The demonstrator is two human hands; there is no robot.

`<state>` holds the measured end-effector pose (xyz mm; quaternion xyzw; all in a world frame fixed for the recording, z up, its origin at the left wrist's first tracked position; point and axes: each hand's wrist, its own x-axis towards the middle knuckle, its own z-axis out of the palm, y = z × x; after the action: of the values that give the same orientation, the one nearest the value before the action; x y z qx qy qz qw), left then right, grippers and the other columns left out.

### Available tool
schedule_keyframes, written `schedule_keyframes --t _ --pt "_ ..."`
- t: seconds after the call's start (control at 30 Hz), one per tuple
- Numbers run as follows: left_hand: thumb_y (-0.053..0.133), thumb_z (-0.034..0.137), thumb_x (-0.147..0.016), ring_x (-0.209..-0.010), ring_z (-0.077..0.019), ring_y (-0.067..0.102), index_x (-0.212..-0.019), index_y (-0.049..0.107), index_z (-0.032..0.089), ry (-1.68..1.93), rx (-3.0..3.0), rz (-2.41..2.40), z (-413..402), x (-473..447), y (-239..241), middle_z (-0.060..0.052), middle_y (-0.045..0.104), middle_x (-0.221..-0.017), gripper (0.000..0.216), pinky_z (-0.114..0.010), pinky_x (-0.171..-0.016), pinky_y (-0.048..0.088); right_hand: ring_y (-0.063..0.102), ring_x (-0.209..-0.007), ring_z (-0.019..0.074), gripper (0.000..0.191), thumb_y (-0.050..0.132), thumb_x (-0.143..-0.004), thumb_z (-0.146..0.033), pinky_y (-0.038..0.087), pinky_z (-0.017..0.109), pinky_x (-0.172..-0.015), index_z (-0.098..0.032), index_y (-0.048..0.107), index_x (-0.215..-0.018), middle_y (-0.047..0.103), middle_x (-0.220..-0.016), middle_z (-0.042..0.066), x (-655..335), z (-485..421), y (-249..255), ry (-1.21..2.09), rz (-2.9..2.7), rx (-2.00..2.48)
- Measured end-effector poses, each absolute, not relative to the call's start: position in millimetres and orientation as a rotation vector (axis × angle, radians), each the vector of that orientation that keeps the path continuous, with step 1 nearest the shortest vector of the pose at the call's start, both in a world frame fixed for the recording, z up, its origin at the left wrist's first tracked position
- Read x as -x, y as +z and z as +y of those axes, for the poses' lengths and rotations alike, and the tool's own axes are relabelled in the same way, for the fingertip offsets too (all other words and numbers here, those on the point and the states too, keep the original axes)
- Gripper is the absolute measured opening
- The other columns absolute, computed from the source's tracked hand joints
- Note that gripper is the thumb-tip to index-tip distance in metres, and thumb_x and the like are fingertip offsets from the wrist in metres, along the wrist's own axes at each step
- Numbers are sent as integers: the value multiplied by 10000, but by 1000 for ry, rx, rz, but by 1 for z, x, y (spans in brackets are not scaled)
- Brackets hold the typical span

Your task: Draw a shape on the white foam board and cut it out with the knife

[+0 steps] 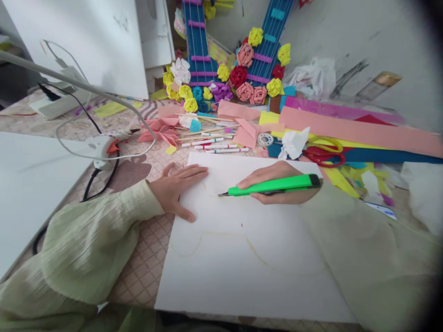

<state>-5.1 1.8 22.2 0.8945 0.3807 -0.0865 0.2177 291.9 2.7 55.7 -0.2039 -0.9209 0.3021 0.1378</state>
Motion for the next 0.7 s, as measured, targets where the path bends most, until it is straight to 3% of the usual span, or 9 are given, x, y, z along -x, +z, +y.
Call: schedule_keyframes --t 0.37,0.7 --pt "551 739 -562 -1355 -358 142 -1431 123 256 -217 -2471 1058 2 5 23 -121 170 -1499 1082 -674 -986 -10 662 -847 119 309 580 -790 -214 514 179 -762 -175 618 -1095 688 -1017 55 -302 -2 60 819 -2683 655" --pt "543 768 -542 -1339 -411 142 -1434 86 281 -217 -2502 1043 2 6 19 -137 169 -1499 1114 -678 -984 9 667 -818 126 274 583 -777 -162 511 177 -746 -157 638 -1046 696 -985 89 -308 -6 58 798 -2603 630"
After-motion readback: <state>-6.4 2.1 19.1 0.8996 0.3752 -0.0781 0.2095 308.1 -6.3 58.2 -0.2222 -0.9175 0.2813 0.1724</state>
